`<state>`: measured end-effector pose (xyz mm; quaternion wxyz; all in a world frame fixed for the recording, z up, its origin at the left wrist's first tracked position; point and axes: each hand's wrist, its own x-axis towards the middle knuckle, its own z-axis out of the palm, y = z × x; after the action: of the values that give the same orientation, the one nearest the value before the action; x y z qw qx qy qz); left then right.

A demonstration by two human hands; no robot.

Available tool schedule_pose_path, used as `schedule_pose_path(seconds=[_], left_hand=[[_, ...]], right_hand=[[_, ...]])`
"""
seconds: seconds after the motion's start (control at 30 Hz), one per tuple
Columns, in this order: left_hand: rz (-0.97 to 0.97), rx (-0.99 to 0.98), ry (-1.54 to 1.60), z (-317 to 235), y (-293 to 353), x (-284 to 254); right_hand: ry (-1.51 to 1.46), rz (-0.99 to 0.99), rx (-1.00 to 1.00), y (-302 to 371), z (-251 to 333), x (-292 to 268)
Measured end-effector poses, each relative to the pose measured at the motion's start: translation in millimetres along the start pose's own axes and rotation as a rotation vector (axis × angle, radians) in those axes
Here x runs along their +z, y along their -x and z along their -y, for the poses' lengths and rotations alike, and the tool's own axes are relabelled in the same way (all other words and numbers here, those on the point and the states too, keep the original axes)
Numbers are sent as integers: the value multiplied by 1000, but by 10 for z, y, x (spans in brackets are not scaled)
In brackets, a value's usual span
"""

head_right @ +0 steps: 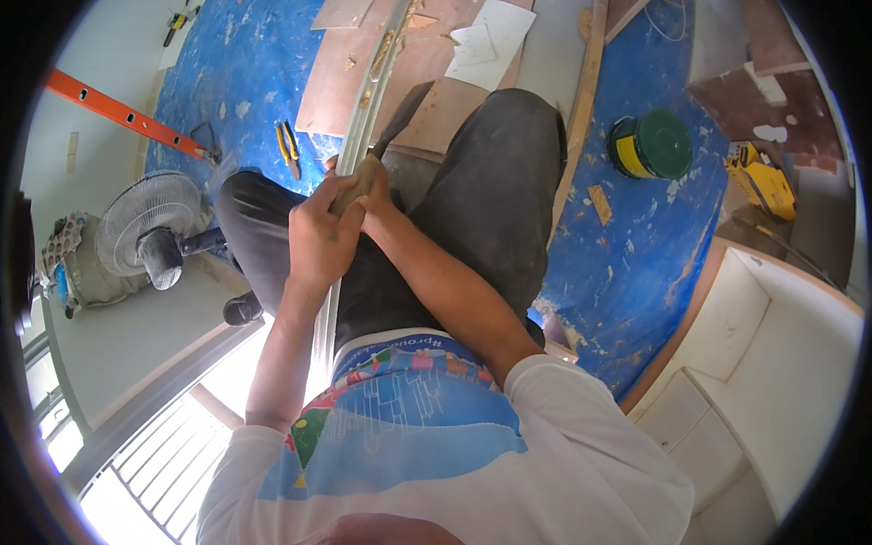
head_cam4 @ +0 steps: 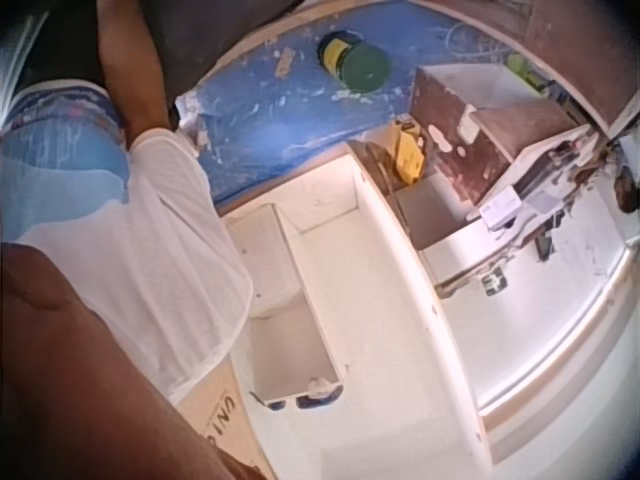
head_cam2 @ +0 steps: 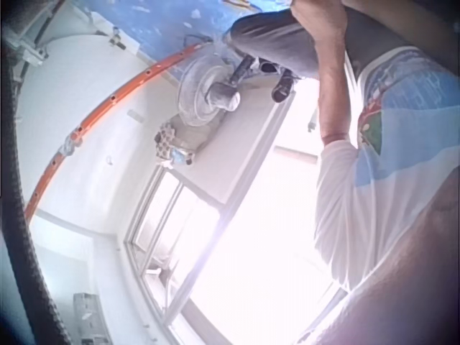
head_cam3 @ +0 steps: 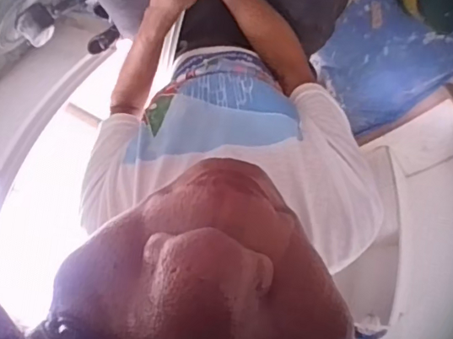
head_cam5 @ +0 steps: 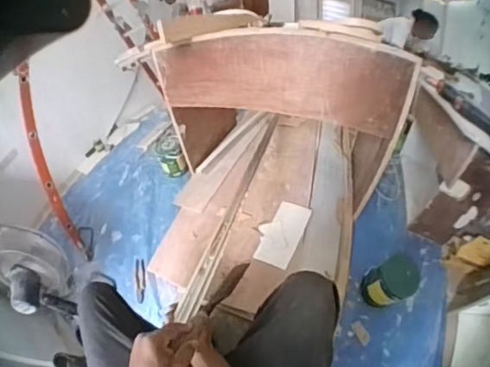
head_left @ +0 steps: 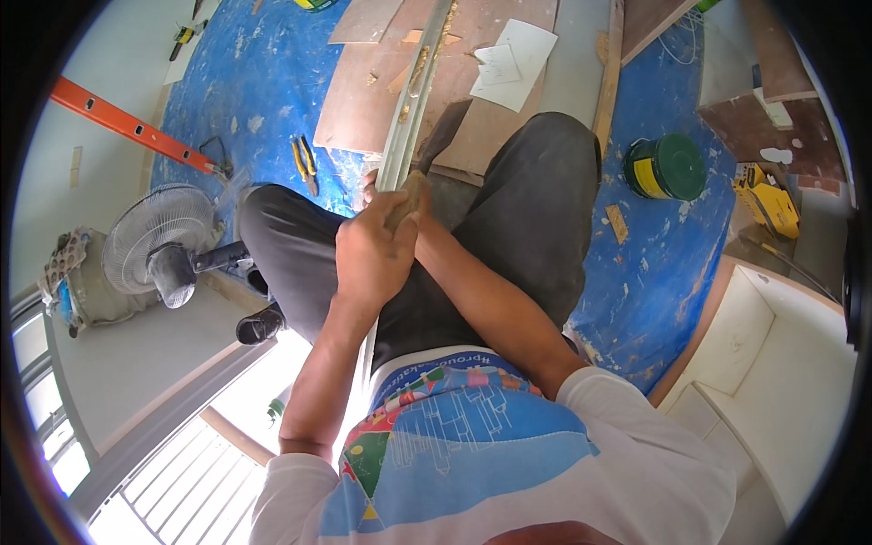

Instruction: The person sits cross-legged on the floor and uses a chisel to carve a long, white wooden molding. They hold the molding with their left hand and repeatedly scrape the surface with the chisel in their right hand, removing thin shavings of material.

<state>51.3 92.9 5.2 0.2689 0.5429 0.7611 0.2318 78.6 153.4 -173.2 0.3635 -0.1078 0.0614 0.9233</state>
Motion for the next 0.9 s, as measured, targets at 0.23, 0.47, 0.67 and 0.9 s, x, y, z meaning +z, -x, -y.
schedule_pose_path(seconds=[0.23, 0.47, 0.67, 0.9], left_hand=[[-214, 64, 96, -155, 292, -125], [-212, -8, 104, -40, 289, -110], [-185, -61, 109, -31, 308, -69], [-194, 1, 143, 53, -135, 85]], right_hand=[[142, -256, -17, -6, 69, 288], [193, -310, -26, -18, 51, 347], [168, -304, -16, -2, 54, 358], [173, -342, -95, 54, 43, 380]])
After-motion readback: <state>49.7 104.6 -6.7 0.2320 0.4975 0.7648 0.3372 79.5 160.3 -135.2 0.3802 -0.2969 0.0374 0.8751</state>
